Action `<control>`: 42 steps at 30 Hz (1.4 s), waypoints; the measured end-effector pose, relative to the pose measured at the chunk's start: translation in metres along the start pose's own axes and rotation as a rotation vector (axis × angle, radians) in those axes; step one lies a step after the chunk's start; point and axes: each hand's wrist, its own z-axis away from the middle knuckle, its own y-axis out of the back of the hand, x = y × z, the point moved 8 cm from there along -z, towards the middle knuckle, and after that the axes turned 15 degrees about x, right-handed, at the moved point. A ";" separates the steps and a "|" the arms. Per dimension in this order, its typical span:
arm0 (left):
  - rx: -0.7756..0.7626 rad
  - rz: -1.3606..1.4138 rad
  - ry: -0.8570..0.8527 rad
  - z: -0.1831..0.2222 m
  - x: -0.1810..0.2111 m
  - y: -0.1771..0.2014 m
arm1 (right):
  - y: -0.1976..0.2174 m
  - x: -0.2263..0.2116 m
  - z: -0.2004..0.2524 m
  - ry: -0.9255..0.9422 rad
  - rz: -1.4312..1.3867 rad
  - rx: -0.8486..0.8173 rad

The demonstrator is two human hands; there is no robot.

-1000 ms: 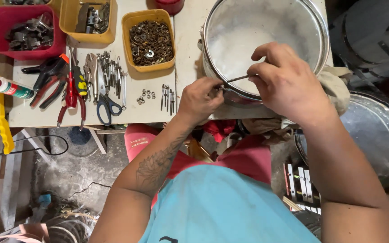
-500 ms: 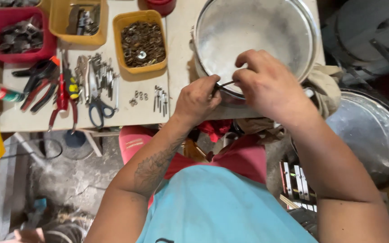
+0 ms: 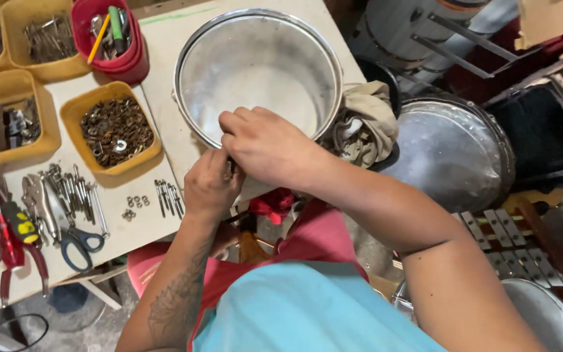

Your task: Wiping a drum shell with a cloth and assembling hardware components into the shell by hand

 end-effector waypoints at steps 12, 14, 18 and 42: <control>0.087 -0.005 0.064 -0.006 0.006 0.011 | -0.014 0.009 0.002 -0.128 -0.121 -0.064; 0.089 0.030 0.083 -0.004 0.000 0.013 | -0.014 0.010 0.001 -0.155 -0.150 -0.058; 0.148 0.176 0.118 0.005 -0.007 0.013 | -0.029 0.015 0.008 -0.250 -0.306 -0.040; 0.044 0.108 0.146 -0.003 -0.001 0.013 | -0.008 0.015 0.000 -0.309 -0.327 -0.186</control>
